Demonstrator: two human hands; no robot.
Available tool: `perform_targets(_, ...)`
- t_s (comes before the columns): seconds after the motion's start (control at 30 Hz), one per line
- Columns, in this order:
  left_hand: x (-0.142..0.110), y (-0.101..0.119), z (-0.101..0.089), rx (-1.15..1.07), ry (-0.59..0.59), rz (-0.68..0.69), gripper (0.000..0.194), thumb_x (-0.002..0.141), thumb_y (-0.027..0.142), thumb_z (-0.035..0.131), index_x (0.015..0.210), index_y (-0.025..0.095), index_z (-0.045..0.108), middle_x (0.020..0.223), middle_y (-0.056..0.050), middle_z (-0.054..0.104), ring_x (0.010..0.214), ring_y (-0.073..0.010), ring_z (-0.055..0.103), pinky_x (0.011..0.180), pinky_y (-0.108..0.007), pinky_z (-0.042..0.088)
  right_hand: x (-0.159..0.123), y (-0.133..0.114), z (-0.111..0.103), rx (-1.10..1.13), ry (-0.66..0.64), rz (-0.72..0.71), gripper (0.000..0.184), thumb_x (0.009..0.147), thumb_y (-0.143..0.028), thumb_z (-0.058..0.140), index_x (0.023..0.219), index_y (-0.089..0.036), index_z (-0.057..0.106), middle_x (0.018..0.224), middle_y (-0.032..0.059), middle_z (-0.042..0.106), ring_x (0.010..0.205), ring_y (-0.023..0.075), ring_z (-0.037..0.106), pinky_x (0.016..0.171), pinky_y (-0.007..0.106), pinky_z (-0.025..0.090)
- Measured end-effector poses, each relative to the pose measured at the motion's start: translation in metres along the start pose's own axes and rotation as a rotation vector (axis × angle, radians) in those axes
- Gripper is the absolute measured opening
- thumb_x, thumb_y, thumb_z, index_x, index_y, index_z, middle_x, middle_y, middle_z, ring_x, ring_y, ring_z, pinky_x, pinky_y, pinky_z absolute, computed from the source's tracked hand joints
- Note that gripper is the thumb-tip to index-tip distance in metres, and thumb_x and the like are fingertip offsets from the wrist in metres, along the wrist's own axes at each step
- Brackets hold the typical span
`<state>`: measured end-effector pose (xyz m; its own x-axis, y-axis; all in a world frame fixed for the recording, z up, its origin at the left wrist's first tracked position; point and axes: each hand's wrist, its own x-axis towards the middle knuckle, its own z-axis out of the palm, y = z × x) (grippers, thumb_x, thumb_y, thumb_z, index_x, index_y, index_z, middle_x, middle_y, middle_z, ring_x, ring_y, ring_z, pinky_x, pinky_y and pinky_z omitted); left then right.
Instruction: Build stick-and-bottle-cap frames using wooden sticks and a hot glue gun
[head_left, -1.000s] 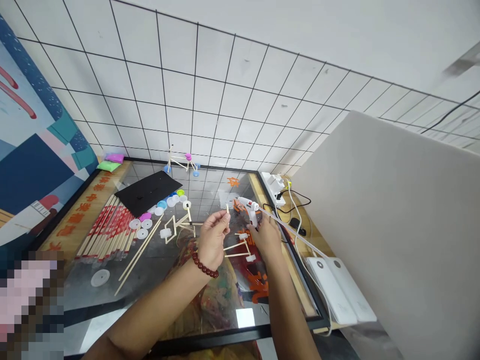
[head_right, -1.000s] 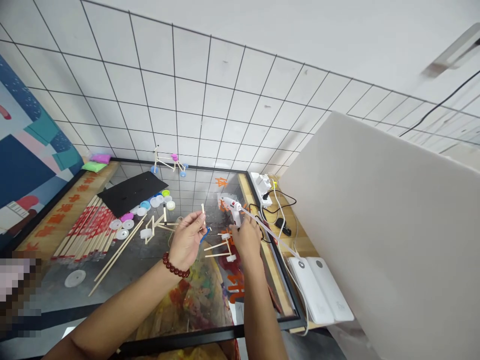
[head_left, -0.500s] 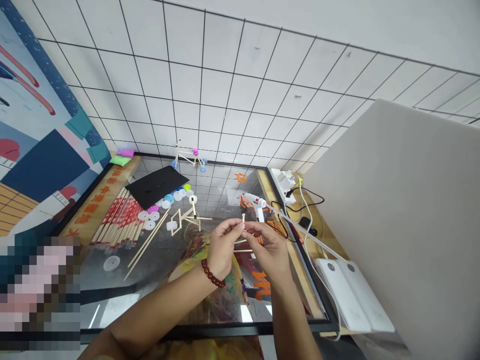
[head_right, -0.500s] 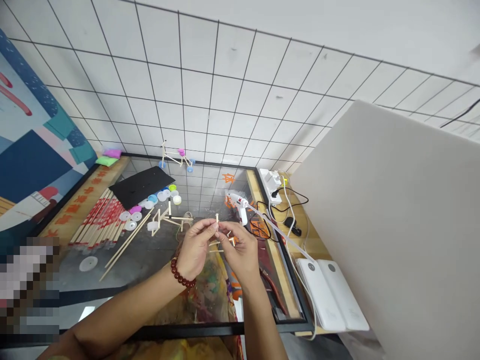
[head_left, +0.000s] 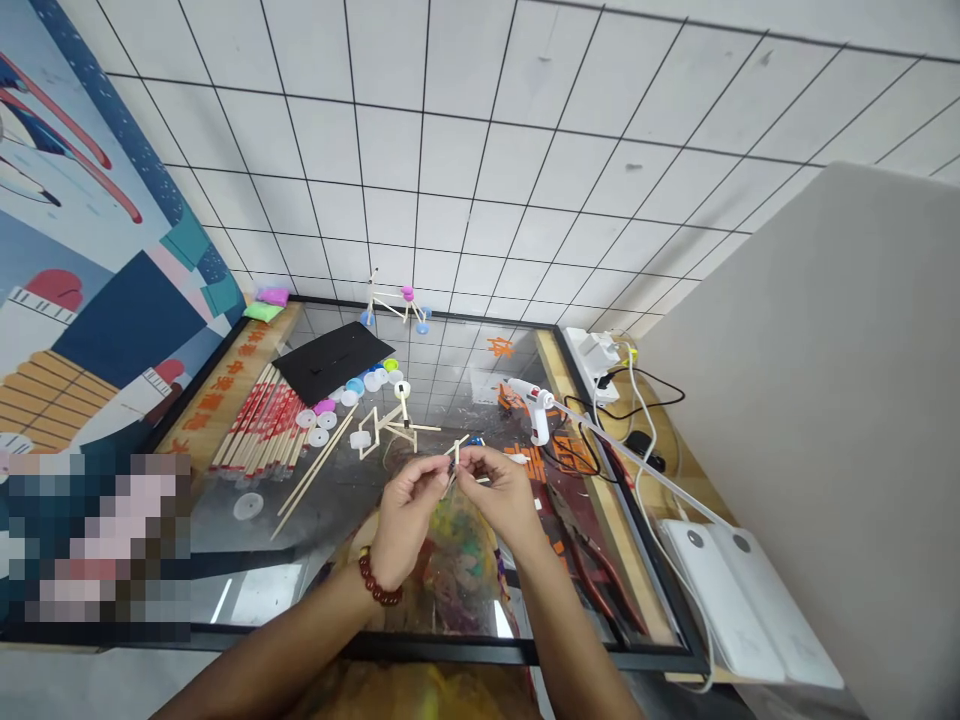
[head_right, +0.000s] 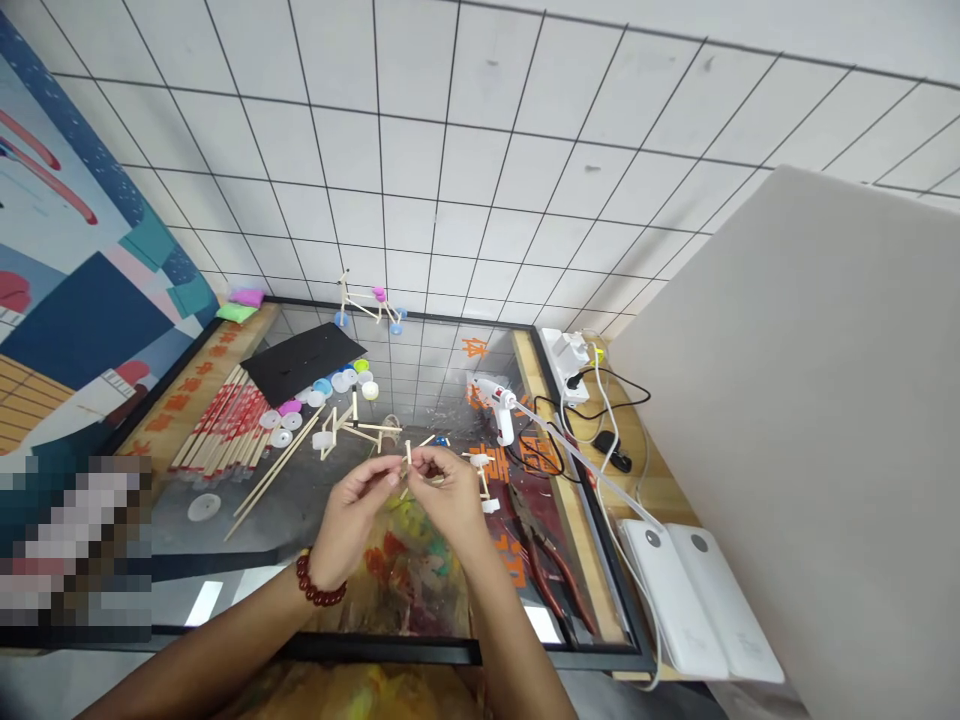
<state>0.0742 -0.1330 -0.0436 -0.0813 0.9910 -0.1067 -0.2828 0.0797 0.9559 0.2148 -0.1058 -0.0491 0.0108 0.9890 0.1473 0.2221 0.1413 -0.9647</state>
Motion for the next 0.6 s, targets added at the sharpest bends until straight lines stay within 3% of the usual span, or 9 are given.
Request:
perform_targets(0.13, -0.001, 0.017, -0.043, 0.459, -0.023, 0.447, 0.014, 0.084, 0.021, 0.069, 0.093, 0.026, 0.078, 0.098, -0.005, 0.07, 0.092, -0.0169, 0.065, 0.086, -0.029, 0.051, 0.005, 0.007, 0.004, -0.009, -0.011, 0.011, 0.009, 0.075, -0.028, 0.063, 0.075, -0.019, 0.067, 0.07, 0.0008, 0.065, 0.064, 0.0147, 0.058, 0.064, 0.027, 0.048)
perform_targets(0.23, 0.01, 0.031, -0.068, 0.578, 0.111, 0.65, 0.016, 0.084, 0.019, 0.067, 0.096, 0.026, 0.076, 0.096, -0.004, 0.069, 0.092, -0.0172, 0.064, 0.086, -0.031, 0.051, 0.01, 0.01, 0.003, -0.028, 0.022, 0.016, 0.013, 0.077, -0.031, 0.061, 0.078, -0.019, 0.067, 0.074, 0.0016, 0.067, 0.065, 0.0147, 0.058, 0.066, 0.028, 0.048)
perform_targets(0.4, 0.034, 0.035, -0.09, 0.629, 0.246, 0.69, 0.009, 0.086, 0.027, 0.067, 0.091, 0.023, 0.074, 0.093, -0.004, 0.069, 0.091, -0.0179, 0.065, 0.086, -0.034, 0.052, 0.014, 0.015, -0.003, -0.171, 0.015, -0.033, 0.012, 0.08, -0.028, 0.058, 0.078, -0.02, 0.066, 0.073, 0.0012, 0.066, 0.069, 0.016, 0.059, 0.068, 0.027, 0.046)
perform_targets(0.6, 0.067, 0.034, -0.103, 0.613, 0.281, 0.664, 0.014, 0.086, 0.031, 0.065, 0.093, 0.021, 0.073, 0.096, -0.005, 0.069, 0.095, -0.0183, 0.065, 0.088, -0.035, 0.052, 0.012, 0.02, -0.002, -0.202, 0.034, -0.068, 0.015, 0.08, -0.026, 0.057, 0.08, -0.02, 0.07, 0.077, 0.0026, 0.067, 0.07, 0.0161, 0.058, 0.068, 0.028, 0.046)
